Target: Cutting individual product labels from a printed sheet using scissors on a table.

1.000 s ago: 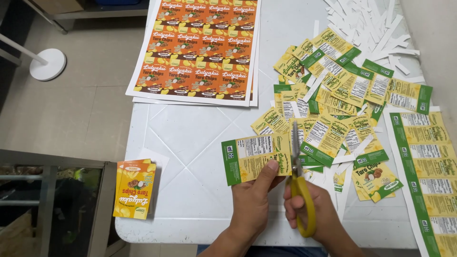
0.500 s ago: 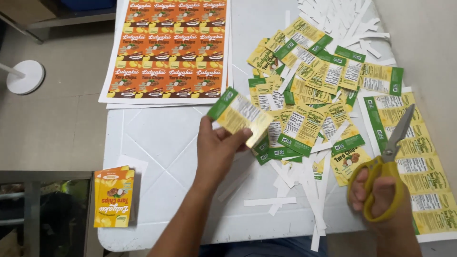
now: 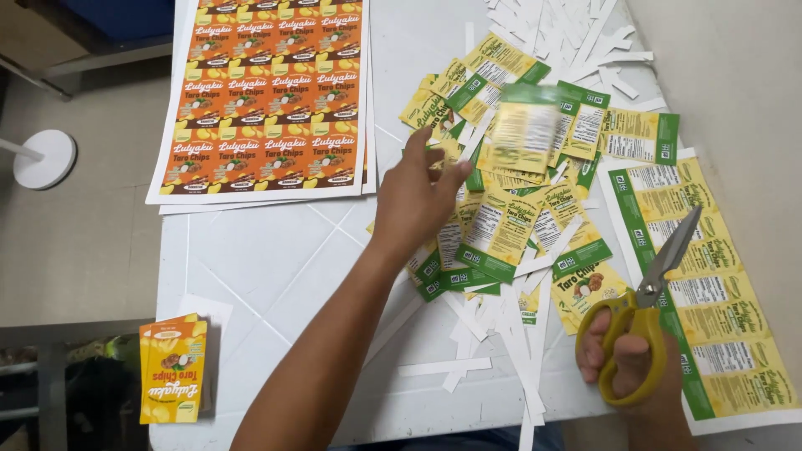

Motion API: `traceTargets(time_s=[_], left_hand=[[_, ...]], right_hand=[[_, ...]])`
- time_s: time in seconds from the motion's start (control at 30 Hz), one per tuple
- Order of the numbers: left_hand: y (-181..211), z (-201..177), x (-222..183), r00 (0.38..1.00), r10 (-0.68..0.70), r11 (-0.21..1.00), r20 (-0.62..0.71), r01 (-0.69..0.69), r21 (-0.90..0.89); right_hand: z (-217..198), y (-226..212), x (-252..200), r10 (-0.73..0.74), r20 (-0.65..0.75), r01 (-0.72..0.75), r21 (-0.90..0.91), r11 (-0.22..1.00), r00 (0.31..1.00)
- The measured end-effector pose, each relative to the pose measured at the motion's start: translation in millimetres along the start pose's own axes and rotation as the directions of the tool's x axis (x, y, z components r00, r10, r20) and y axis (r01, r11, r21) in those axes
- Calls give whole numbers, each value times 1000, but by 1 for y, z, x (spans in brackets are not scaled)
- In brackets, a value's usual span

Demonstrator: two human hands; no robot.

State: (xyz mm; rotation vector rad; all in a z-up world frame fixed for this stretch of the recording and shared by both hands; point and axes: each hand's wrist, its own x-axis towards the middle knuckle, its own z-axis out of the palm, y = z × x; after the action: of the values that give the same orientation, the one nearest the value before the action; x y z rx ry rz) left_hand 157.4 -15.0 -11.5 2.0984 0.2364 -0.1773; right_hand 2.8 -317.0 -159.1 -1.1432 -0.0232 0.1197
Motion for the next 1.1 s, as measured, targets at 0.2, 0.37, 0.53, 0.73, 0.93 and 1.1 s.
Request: traceTargets(time_s=[0.2,0.37,0.53,0.73,0.93,1.1], left_hand=[[-35,30,-23,984,178,885,29,-173,432],[-44,48,-18,980,191,821,64,-195,537],[12,13,-13,960,-198,932,197,122,342],[36,-16,15,981,-172,985,88,169,37],[31,-2,48,1000,-10,987,26,14,-158],[39,8,22,943,196,927,268,-89,-364]], right_hand=[[5,-3,0,2,2,-2,64,998,1000],[7,-6,0,16,20,-17,64,998,1000],[-2,-4,-2,70,67,-84,224,971,995],[13,-13,-6,63,-40,-61,57,996,997],[8,-8,-6,27,-29,-25,51,998,999],[15,-16,-4,100,-64,-102,-17,995,993]])
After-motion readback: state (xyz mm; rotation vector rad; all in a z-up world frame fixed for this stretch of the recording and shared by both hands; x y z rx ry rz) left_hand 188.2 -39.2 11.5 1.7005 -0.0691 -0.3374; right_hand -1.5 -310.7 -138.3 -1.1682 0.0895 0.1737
